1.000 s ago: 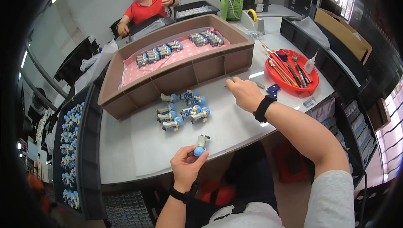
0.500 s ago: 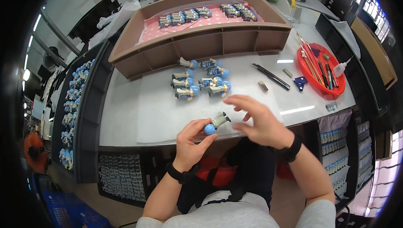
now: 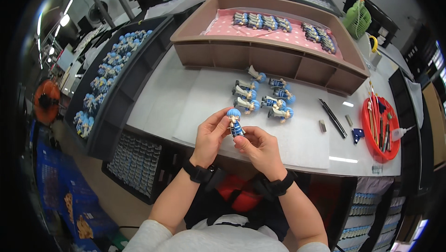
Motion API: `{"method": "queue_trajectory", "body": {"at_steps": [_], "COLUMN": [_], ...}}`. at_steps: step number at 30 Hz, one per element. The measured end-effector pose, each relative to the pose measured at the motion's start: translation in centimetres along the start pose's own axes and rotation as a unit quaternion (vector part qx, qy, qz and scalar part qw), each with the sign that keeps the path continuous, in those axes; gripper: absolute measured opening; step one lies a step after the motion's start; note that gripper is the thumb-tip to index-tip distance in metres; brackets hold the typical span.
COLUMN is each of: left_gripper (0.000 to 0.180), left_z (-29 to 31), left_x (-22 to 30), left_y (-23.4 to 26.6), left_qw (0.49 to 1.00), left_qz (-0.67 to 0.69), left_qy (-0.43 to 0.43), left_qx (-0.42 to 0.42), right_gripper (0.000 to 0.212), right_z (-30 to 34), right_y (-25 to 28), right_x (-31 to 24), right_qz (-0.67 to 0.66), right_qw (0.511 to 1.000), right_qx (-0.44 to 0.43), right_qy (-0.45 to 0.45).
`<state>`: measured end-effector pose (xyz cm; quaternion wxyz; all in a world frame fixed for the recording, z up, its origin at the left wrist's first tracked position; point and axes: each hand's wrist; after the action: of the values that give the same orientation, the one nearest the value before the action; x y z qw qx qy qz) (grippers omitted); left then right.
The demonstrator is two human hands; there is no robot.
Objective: The person assembles small blue and white figurines by hand at a workstation. They pick up individual components from a tray, fit them together, and place the completed figures into a compartmentalized box. The process is repeated for multiple units throughout the clip.
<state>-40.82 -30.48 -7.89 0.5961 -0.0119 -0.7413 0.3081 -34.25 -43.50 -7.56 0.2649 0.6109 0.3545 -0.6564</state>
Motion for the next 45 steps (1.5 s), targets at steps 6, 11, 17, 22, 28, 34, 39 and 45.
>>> {"method": "queue_trajectory", "body": {"at_steps": [6,11,17,22,28,34,39,45], "left_gripper": [0.028,0.028,0.029,0.03,0.032,0.031,0.033,0.034], "left_z": [0.0,0.2,0.2,0.2,0.2,0.2,0.3,0.1], "left_x": [-0.7,-0.8,-0.8,-0.8,-0.7,-0.6,-0.5,-1.0], "left_y": [0.8,0.8,1.0,1.0,0.8,1.3,1.5,1.8], "left_qw": [0.999,0.999,0.999,0.999,0.999,0.996,0.999,0.998], "left_qz": [-0.007,-0.028,-0.036,-0.029,-0.023,-0.073,-0.001,0.005], "left_qy": [0.01,0.008,0.01,0.02,0.02,0.026,0.04,0.023], "left_qx": [-0.029,-0.018,-0.025,-0.025,-0.021,-0.041,-0.036,-0.05], "right_gripper": [0.04,0.039,0.042,0.046,0.049,0.05,0.052,0.052], "right_z": [0.3,0.3,0.4,0.5,0.4,0.2,0.1,0.2], "right_y": [0.3,0.1,0.0,-0.2,-0.2,0.1,0.2,0.2], "right_x": [0.9,1.2,1.0,0.8,1.4,2.0,1.8,1.6], "right_qz": [0.025,0.038,0.065,0.053,0.035,0.067,0.082,0.074], "right_qw": [0.998,0.997,0.995,0.995,0.994,0.988,0.986,0.987], "right_qx": [-0.019,-0.004,0.011,0.033,0.043,0.049,0.062,0.064], "right_qy": [0.06,0.074,0.073,0.071,0.095,0.127,0.133,0.129]}}
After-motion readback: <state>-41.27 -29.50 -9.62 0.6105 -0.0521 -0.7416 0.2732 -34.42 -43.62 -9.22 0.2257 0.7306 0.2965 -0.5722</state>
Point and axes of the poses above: each hand's wrist, its own z-axis away from the middle knuckle, its own y-axis out of the back of the hand, x = y × z, and after that the axes turned 4 degrees about -x, right-handed
